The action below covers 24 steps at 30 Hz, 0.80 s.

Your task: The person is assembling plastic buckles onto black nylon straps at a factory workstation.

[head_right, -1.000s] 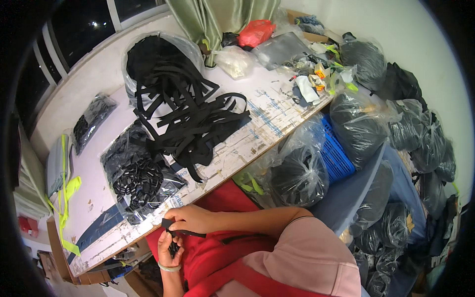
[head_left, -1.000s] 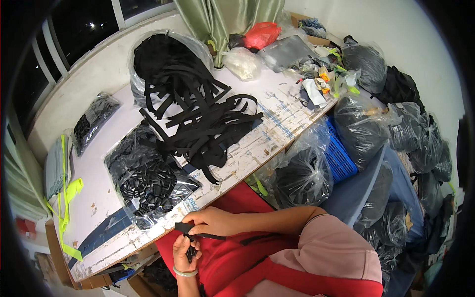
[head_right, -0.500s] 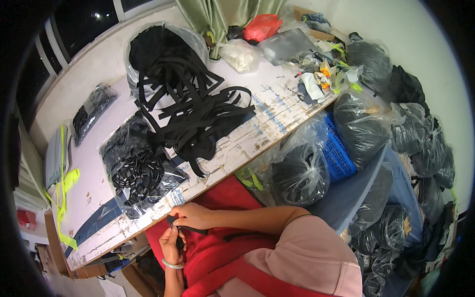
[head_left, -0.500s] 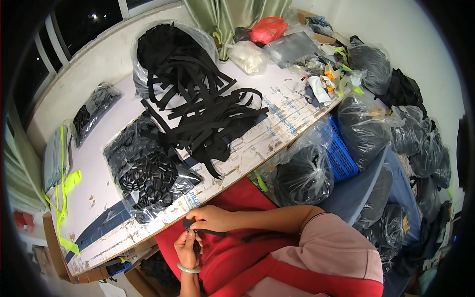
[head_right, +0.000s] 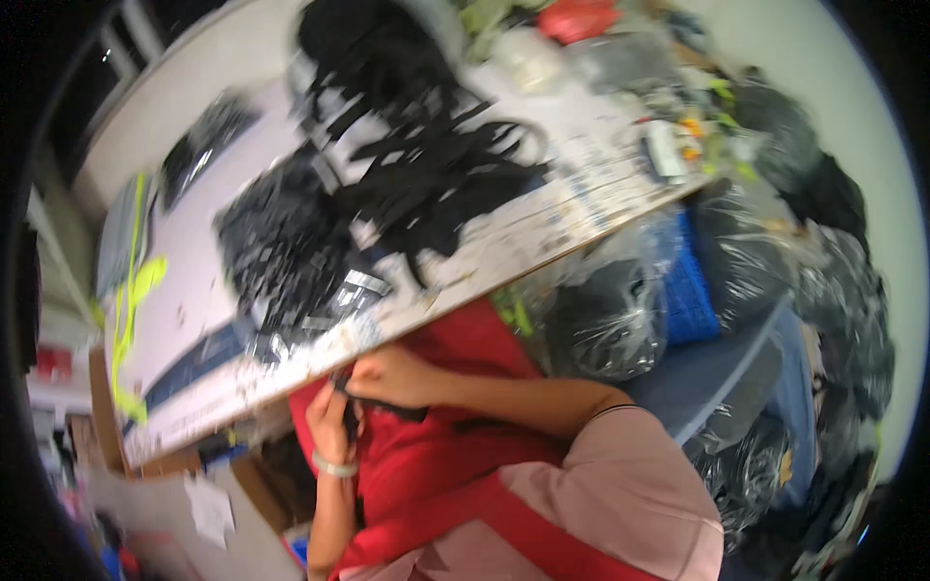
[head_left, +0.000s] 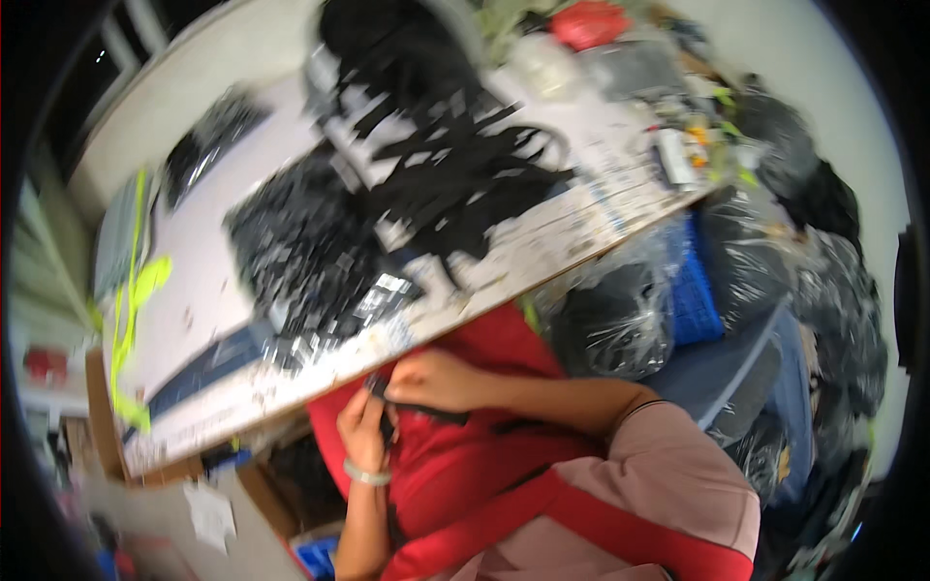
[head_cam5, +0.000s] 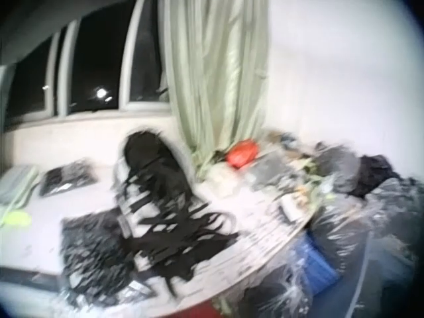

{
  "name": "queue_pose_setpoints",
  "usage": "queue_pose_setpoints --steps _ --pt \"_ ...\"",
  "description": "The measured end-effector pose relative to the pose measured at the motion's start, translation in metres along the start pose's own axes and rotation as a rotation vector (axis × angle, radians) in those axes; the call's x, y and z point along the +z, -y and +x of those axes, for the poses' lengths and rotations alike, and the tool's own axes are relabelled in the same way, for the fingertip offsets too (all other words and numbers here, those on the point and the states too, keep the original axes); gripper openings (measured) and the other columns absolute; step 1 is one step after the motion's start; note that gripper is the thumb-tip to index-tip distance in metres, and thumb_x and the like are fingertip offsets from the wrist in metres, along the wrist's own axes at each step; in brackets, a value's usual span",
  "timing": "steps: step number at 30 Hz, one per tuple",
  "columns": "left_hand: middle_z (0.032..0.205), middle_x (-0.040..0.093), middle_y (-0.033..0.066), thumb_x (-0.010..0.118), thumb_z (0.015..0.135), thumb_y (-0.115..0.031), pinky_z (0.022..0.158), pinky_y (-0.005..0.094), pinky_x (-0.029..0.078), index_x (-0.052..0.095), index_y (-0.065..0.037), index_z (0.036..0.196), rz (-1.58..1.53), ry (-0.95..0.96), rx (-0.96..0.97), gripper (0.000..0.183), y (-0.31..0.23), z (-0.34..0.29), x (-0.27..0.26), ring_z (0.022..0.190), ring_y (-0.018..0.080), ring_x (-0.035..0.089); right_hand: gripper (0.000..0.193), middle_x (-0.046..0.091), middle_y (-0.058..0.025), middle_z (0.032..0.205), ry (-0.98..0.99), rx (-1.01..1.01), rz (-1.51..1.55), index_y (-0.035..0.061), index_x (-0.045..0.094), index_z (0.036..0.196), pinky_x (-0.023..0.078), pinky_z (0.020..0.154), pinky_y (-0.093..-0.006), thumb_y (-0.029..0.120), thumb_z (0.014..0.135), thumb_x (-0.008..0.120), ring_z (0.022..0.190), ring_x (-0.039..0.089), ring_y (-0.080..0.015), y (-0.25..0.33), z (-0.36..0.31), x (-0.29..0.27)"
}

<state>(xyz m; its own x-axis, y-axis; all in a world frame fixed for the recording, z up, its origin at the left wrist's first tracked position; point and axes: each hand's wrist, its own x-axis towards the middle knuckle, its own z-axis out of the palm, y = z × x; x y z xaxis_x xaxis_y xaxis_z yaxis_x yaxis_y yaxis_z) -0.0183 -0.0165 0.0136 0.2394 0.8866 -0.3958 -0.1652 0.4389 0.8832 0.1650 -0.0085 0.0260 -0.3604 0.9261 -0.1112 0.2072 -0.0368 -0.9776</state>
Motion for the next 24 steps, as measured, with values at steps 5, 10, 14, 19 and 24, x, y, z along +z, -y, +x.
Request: queue_pose_setpoints --steps 5,10,14,19,24 --pt "0.059 0.054 -0.0026 0.056 0.092 -0.010 0.041 0.0188 0.032 0.066 -0.002 0.085 0.021 0.011 0.077 0.014 0.001 0.010 0.011 0.046 0.0036 0.045 0.021 0.057 -0.0001 0.063 -0.015 0.334 0.478 0.0045 0.063 0.093 0.041 0.044 -0.0192 0.023 0.095 0.055 0.049 0.052 -0.0060 0.002 -0.006 -0.006" --pt "0.072 0.057 -0.0035 0.060 0.088 -0.001 0.054 0.0189 0.038 0.068 0.000 0.098 0.068 -0.062 0.212 0.012 0.010 0.007 0.014 0.062 0.0034 0.047 0.024 0.056 -0.0001 0.063 -0.027 0.408 0.543 0.0037 0.061 0.087 0.039 0.042 -0.0196 0.026 0.094 0.056 0.048 0.050 -0.0057 0.005 -0.004 -0.003" --pt "0.073 0.058 0.0020 0.062 0.086 0.001 0.056 0.0224 0.042 0.067 0.001 0.102 0.326 -0.093 0.588 0.017 0.018 0.015 0.005 0.063 0.0079 0.051 0.023 0.056 -0.0010 0.062 -0.042 0.391 0.652 0.0031 0.060 0.087 0.038 0.042 -0.0196 0.024 0.095 0.055 0.047 0.049 -0.0060 0.004 -0.003 0.010" --pt "0.074 0.060 0.0097 0.064 0.082 0.001 0.059 0.0273 0.046 0.066 0.000 0.105 0.472 -0.090 0.612 0.022 0.015 0.013 0.003 0.065 0.0173 0.057 0.020 0.056 -0.0024 0.064 -0.085 0.315 0.785 0.0032 0.054 0.094 0.039 0.042 -0.0190 0.024 0.096 0.054 0.046 0.048 -0.0062 -0.004 0.004 0.015" --pt "0.076 0.061 0.0122 0.065 0.081 0.002 0.060 0.0303 0.047 0.066 0.000 0.104 0.555 -0.106 0.657 0.023 0.022 0.015 -0.005 0.066 0.0217 0.059 0.027 0.058 -0.0029 0.067 -0.125 0.271 0.594 0.0015 0.051 0.112 0.041 0.045 -0.0196 0.022 0.095 0.056 0.048 0.051 -0.0079 -0.012 0.006 0.017"
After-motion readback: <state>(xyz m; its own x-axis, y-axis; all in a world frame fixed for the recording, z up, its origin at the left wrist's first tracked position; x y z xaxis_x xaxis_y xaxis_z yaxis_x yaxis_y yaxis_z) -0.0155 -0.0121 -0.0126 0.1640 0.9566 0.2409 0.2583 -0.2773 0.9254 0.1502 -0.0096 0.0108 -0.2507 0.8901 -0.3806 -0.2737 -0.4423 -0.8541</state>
